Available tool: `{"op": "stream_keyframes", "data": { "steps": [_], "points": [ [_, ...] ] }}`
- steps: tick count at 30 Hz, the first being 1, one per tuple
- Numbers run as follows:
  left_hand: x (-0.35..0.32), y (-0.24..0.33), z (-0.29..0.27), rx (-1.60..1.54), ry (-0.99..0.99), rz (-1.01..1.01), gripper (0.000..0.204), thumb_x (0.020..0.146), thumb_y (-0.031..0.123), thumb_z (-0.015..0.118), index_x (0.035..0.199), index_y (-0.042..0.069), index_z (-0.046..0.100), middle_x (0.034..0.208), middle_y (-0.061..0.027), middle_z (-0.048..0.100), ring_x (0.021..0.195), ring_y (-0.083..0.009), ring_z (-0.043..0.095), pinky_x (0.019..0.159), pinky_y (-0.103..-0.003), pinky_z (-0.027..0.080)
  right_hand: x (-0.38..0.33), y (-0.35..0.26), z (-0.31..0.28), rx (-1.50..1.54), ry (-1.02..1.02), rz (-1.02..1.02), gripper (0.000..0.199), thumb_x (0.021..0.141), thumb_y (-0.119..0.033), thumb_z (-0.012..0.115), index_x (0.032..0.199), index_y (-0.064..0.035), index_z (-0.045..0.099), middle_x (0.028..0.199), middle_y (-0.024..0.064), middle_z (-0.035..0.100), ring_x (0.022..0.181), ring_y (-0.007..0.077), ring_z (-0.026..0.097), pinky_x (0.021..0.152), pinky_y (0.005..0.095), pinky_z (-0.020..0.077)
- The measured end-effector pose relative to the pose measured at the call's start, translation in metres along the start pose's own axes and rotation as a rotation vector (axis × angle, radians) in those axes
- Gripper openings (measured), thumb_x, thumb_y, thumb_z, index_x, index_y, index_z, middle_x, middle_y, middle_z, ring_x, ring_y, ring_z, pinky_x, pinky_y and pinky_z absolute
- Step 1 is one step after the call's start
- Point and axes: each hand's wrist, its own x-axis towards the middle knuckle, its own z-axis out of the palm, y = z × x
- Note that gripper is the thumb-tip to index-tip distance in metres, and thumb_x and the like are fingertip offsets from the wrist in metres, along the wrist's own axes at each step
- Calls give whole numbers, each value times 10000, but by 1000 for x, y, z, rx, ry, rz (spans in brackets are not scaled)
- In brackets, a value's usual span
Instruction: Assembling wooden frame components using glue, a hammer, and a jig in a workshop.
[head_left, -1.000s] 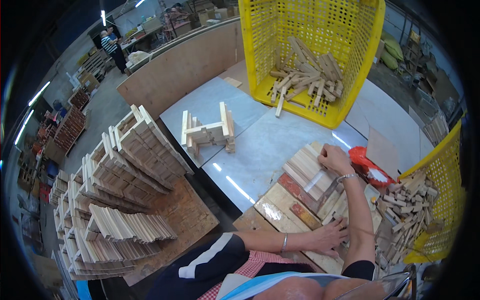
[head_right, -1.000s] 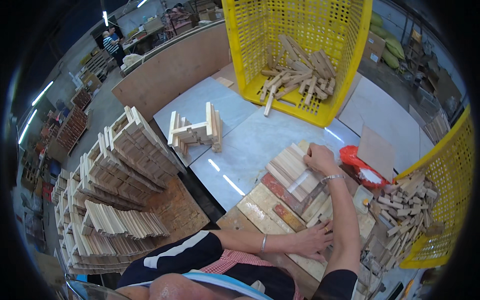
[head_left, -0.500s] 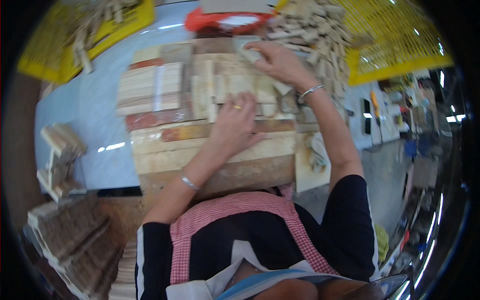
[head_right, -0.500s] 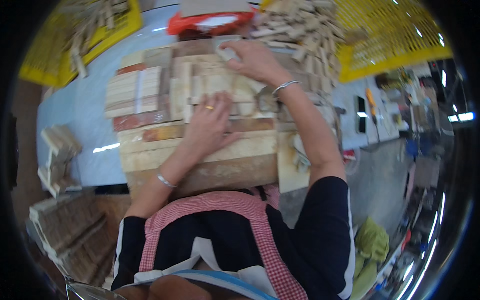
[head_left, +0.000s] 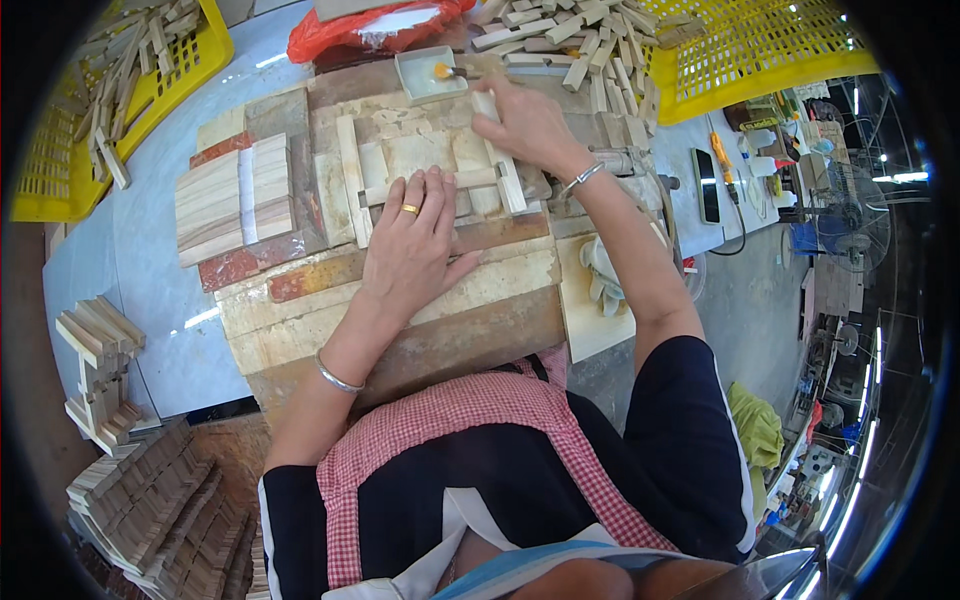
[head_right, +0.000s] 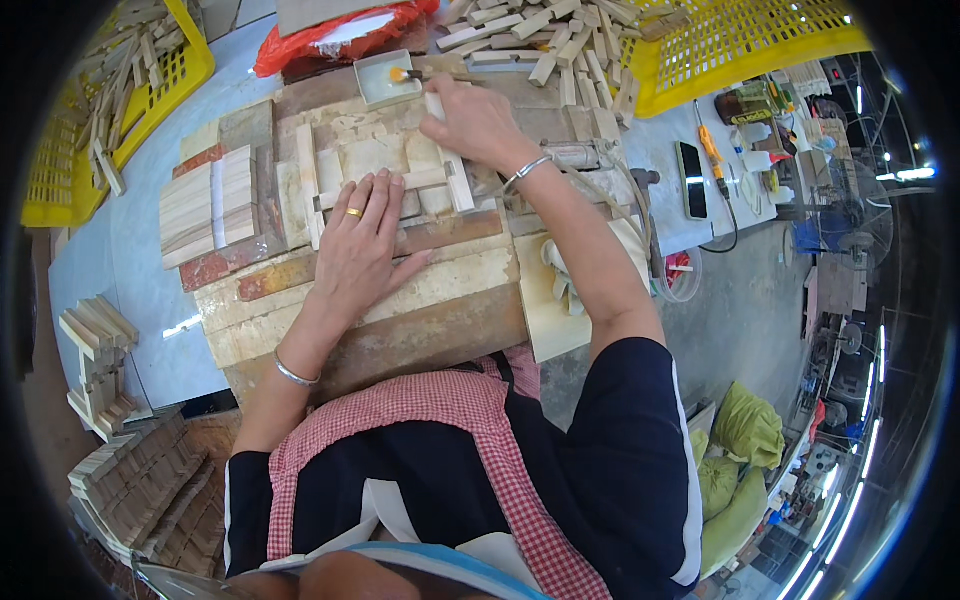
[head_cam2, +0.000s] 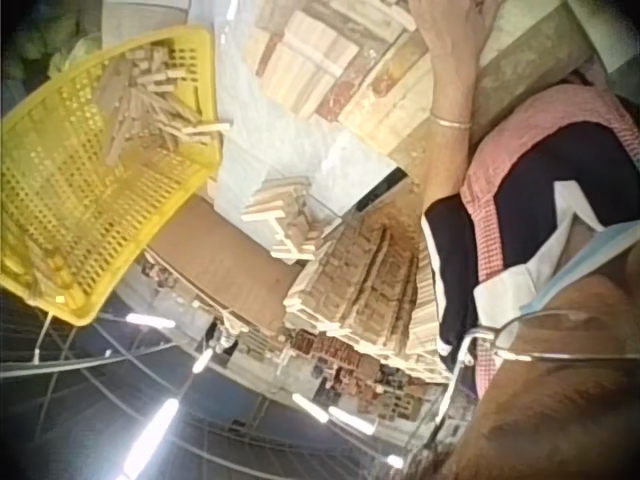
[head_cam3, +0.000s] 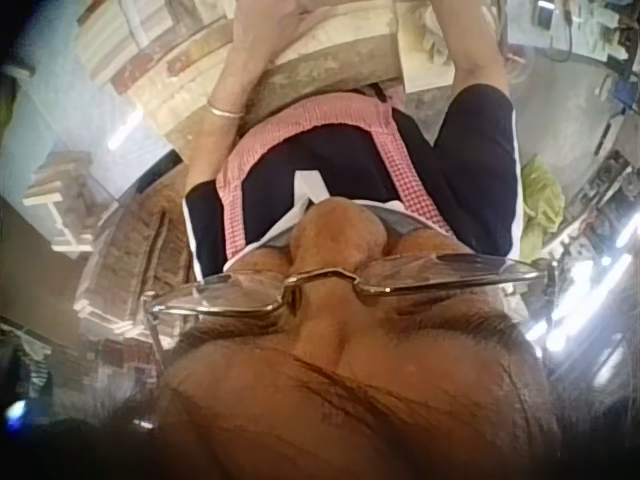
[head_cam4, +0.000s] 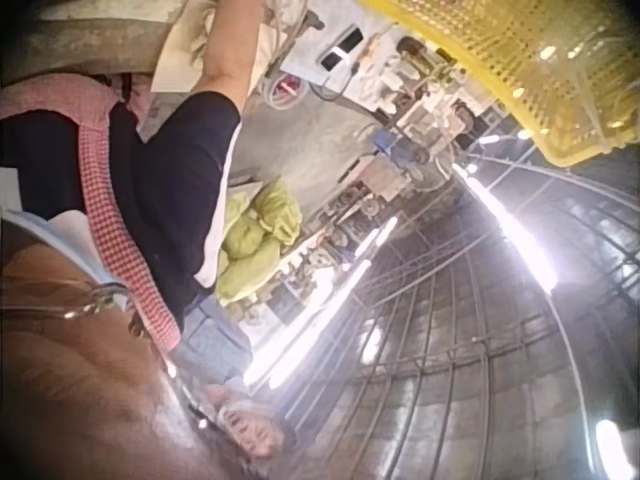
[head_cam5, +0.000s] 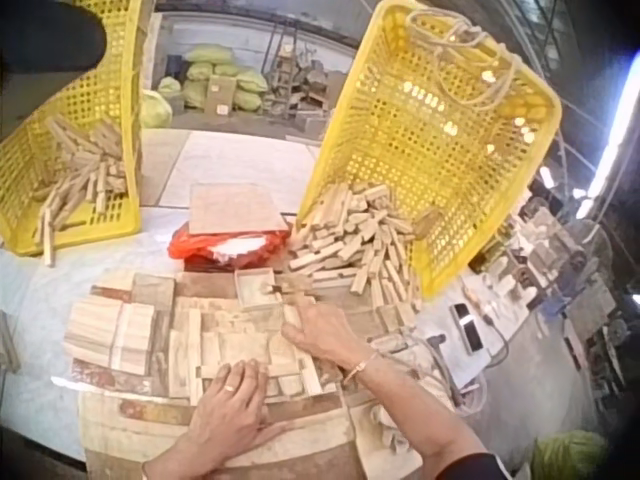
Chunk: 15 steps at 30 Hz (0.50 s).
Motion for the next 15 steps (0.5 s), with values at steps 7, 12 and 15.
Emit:
{"op": "stream_keyframes", "data": {
  "steps": [7, 12, 15],
  "points": [
    [3, -4, 3, 22, 17, 4, 839, 725, 460, 677, 1291, -107, 427, 1270, -227, 464, 1178, -343, 455, 1046, -443, 345, 5, 1, 26, -138, 214, -38, 349, 816, -286, 552, 1075, -52, 543, 909, 153, 657, 844, 311, 637, 696, 442, 493],
    [5, -2, 0, 46, 9, 15, 831, 742, 477, 657, 1289, -107, 431, 1265, -223, 466, 1177, -339, 457, 1047, -440, 346, 2, 4, 36, -210, 356, -89, 317, 811, -251, 554, 1050, -43, 553, 873, 133, 651, 835, 283, 630, 718, 416, 471],
    [5, 1, -2, 93, -36, 1, 830, 772, 485, 632, 1322, -91, 400, 1316, -218, 451, 1203, -337, 456, 1062, -437, 336, 3, 2, 37, -229, 398, -81, 272, 810, -240, 550, 996, -42, 559, 836, 123, 642, 788, 268, 621, 712, 398, 443]
  ]
}}
